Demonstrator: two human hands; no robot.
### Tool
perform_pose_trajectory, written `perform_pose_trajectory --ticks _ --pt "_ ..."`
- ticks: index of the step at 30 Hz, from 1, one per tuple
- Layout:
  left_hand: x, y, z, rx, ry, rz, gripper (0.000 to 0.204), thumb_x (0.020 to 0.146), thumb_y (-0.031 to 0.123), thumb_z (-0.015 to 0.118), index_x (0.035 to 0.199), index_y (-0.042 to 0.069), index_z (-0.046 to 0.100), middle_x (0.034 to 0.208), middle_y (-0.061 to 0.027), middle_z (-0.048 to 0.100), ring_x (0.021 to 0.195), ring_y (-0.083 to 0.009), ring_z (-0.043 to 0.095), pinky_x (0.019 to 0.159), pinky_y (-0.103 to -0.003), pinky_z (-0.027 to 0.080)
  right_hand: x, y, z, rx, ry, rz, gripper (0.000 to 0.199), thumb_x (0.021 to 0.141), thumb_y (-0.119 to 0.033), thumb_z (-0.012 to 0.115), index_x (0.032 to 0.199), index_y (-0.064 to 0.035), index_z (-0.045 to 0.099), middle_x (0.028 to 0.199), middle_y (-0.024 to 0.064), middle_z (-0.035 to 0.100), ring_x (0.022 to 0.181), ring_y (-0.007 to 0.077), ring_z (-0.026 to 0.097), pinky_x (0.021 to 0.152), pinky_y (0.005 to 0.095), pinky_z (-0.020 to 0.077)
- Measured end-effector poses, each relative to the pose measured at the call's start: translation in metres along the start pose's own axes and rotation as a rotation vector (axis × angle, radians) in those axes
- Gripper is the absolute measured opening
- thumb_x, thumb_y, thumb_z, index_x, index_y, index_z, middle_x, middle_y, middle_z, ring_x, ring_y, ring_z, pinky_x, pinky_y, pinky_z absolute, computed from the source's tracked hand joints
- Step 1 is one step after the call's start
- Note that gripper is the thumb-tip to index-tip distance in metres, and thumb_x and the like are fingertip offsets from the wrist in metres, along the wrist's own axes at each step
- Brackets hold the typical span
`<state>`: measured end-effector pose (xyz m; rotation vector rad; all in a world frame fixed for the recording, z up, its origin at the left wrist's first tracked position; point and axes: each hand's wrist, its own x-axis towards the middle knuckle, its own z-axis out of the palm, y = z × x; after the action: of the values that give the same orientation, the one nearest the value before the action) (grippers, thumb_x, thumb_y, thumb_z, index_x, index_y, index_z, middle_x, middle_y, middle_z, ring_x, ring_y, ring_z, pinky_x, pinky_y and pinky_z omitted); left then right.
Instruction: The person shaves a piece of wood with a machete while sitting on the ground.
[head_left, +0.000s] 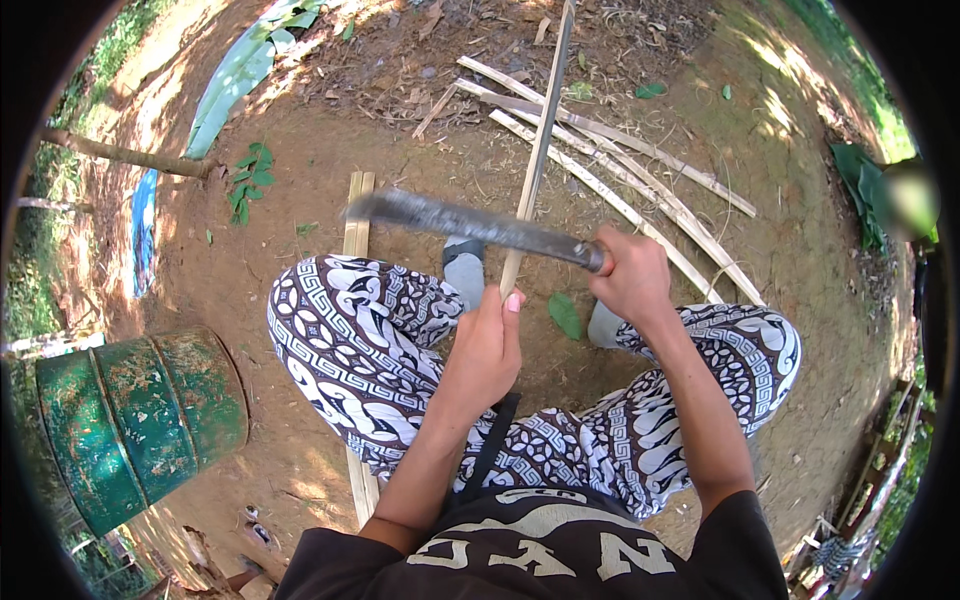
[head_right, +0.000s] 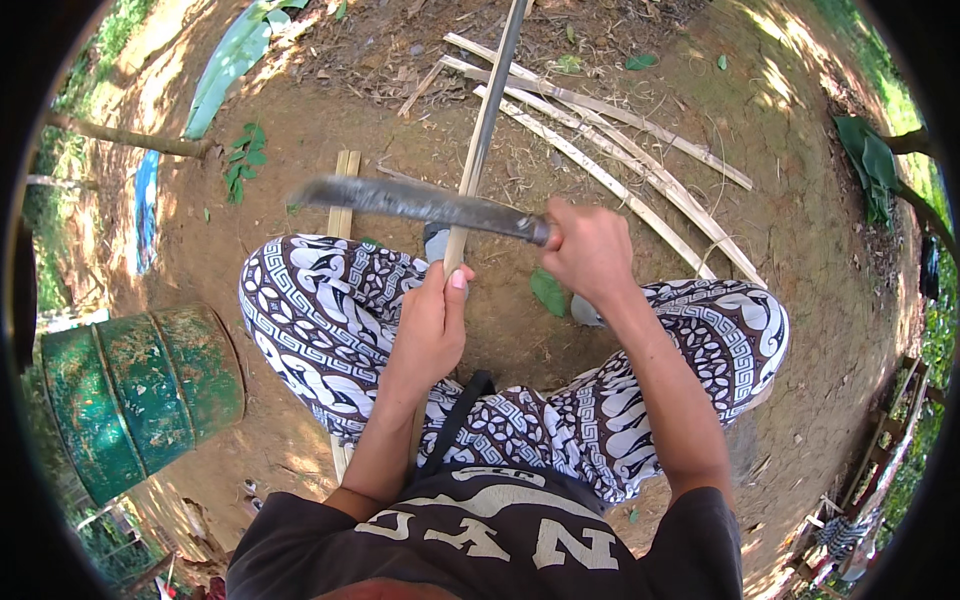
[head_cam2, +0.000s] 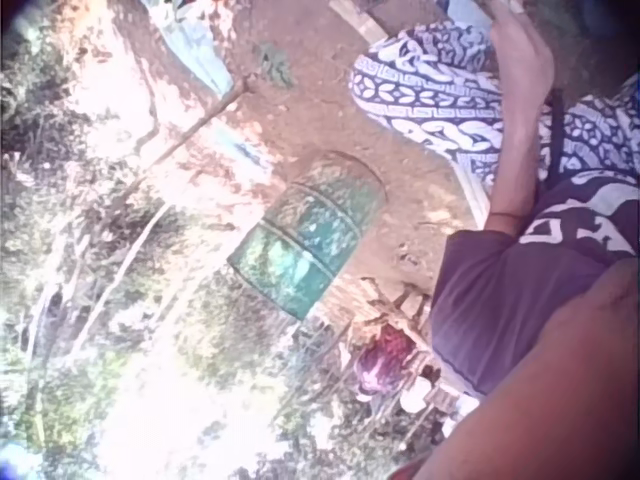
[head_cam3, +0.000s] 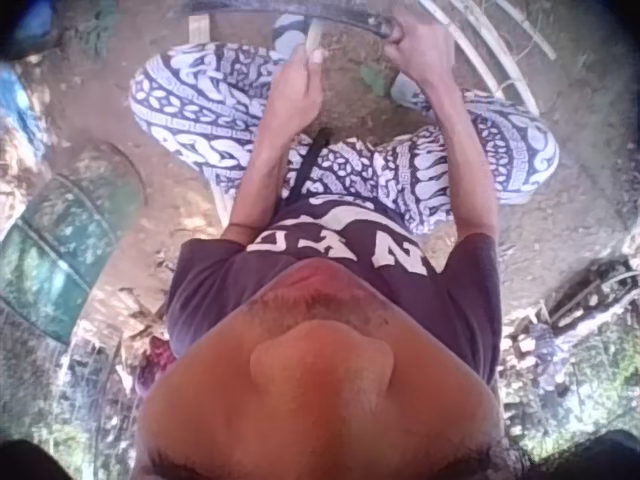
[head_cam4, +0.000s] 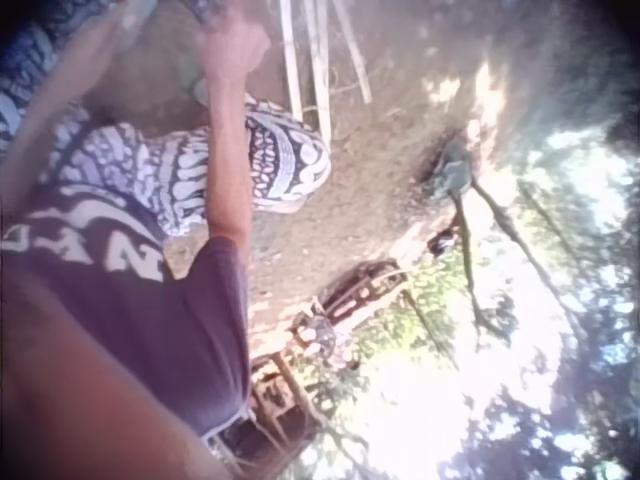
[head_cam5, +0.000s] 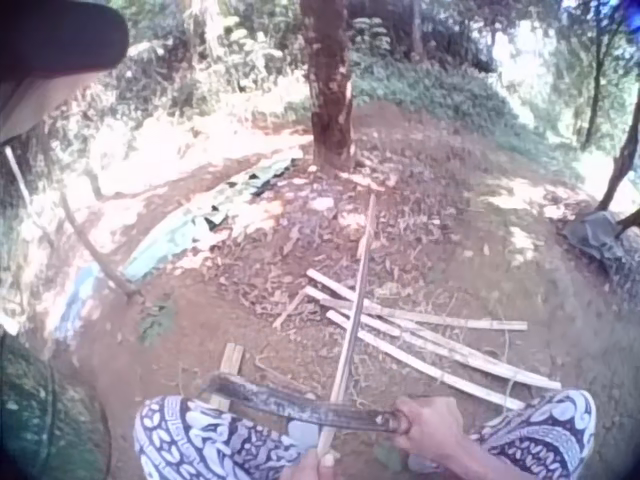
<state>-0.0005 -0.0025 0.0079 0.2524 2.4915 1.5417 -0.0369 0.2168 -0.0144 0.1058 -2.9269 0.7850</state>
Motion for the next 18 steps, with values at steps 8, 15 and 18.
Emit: perform_pose_trajectory --ticks 8,15,18 --pt "-0.002 -0.008 0.006 0.095 -0.013 -0.001 0.022 0.106 0.016 0.042 0.1 -0.002 0.052 0.06 -0.0202 0.051 0.053 -0.0392 0.055 0.051 -0.046 0.038 0.009 0.008 0.011 -0.145 0.037 -0.185 0.018 0.065 -0.01 0.069 0.075 -0.0056 0.054 0.065 0.0136 0.062 0.057 0.0361 0.062 0.054 0.0456 0.0497" --pt "-0.002 -0.001 0.005 0.128 -0.041 -0.034 0.022 0.106 0.016 0.042 0.098 -0.002 0.05 0.064 -0.0226 0.053 0.058 -0.0429 0.056 0.053 -0.047 0.039 0.026 0.033 0.019 -0.206 0.089 -0.077 0.014 0.074 -0.015 0.068 0.077 -0.0046 0.059 0.065 0.015 0.064 0.061 0.0344 0.066 0.057 0.0454 0.0525" --pt "-0.018 -0.011 0.005 0.087 -0.071 -0.02 0.023 0.106 0.018 0.041 0.099 -0.002 0.051 0.063 -0.0203 0.052 0.056 -0.0388 0.055 0.052 -0.045 0.038 0.058 0.069 -0.018 -0.27 0.26 0.462 0.021 0.081 -0.022 0.065 0.082 -0.0017 0.067 0.068 0.0204 0.067 0.066 0.0366 0.068 0.063 0.0479 0.054"
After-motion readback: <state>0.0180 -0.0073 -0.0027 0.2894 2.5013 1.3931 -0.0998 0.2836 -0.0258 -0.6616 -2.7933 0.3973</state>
